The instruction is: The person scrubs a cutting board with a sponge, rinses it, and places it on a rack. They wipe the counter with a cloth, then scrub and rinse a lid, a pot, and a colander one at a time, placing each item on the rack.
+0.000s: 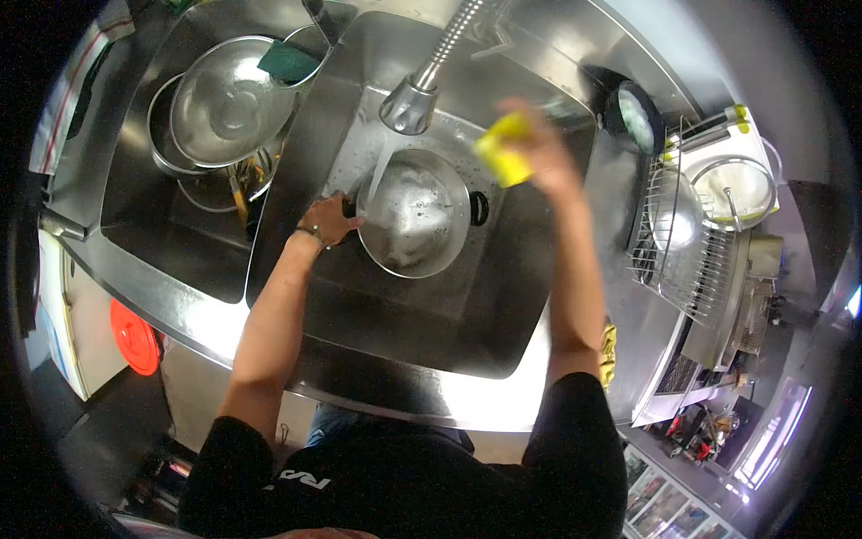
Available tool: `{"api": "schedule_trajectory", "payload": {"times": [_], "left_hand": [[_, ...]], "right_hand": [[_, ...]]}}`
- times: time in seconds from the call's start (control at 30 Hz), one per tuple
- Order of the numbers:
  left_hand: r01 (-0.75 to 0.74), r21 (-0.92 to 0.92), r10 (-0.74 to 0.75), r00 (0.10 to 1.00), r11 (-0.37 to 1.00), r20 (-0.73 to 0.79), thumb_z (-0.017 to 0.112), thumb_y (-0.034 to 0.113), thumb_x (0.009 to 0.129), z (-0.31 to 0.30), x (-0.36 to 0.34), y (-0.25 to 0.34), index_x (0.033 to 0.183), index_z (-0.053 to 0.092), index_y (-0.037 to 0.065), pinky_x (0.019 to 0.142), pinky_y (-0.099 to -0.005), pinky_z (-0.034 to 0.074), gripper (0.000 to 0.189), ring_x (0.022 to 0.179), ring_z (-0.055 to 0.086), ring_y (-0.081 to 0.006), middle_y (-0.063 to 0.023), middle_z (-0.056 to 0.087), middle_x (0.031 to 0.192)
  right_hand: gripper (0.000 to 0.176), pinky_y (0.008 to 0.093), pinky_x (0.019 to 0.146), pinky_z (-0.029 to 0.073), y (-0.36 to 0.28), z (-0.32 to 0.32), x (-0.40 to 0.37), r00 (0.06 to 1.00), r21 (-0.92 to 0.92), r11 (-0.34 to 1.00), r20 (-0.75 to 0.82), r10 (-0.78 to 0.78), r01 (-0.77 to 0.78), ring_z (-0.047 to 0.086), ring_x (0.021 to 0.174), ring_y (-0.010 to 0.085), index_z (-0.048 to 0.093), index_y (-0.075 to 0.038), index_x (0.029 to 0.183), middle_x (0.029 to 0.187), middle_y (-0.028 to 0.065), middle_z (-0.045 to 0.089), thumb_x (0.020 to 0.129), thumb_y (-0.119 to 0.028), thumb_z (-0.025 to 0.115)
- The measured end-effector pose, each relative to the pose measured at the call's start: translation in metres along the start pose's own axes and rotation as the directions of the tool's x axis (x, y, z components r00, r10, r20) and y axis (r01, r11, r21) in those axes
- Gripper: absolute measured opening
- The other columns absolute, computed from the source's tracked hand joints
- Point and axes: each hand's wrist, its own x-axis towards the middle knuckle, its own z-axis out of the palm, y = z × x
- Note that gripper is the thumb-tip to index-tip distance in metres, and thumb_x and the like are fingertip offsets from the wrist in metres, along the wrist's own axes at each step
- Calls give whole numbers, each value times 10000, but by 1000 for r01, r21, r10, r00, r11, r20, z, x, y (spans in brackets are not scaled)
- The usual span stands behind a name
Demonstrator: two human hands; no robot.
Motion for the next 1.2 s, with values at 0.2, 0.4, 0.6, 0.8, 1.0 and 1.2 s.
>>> {"api": "schedule_trajectory", "payload": {"times": [0.2,0.4,0.6,0.8,1.0,1.2], "left_hand": [[-70,-42,72,996,997,51,684,411,729,1,9,-11,1225,444,58,925,-416,418,654,1106,511,-345,-191,579,1108],[-50,-105,48,999,993,-17,749,316,686,-7,-1,3,1257,434,172,939,-423,420,668,1125,496,-342,-158,560,1164],[-106,-128,102,994,986,-40,783,316,638,-11,-10,15,1229,489,173,916,-393,444,675,1071,544,-332,-158,596,1110],[-181,-219,153,978,959,-142,781,304,641,-7,-8,18,1216,542,140,918,-370,443,644,1050,565,-310,-165,607,1093],[-132,-239,108,988,962,-109,756,281,675,-13,-17,28,1258,503,160,944,-366,425,647,1072,547,-316,-155,599,1110],[-192,-194,169,977,962,-128,754,335,674,-15,-21,23,1223,533,110,920,-376,437,633,1063,550,-326,-182,589,1110]], "right_hand": [[499,376,904,407,206,184,-7,987,-426,890,-95,131,-160,491,1061,318,460,-27,1147,1110,184,503,718,-192,656],[324,418,905,402,188,246,-44,997,-683,728,73,-1,51,484,1047,351,555,-10,1061,1134,189,503,765,-141,564],[318,388,920,388,191,189,40,945,-864,384,305,-116,326,487,1057,277,558,-45,1100,1132,95,540,799,-136,507],[288,398,900,397,254,166,-34,967,-973,194,161,199,122,488,1093,270,557,-56,1088,1135,119,541,823,-143,488],[492,421,965,354,220,240,-45,904,-313,890,166,395,-331,457,1133,364,368,39,1262,1218,246,458,901,-286,443],[453,345,1006,303,231,240,73,729,460,862,-512,454,-214,420,1135,318,341,46,1251,1230,229,434,943,-282,393]]}}
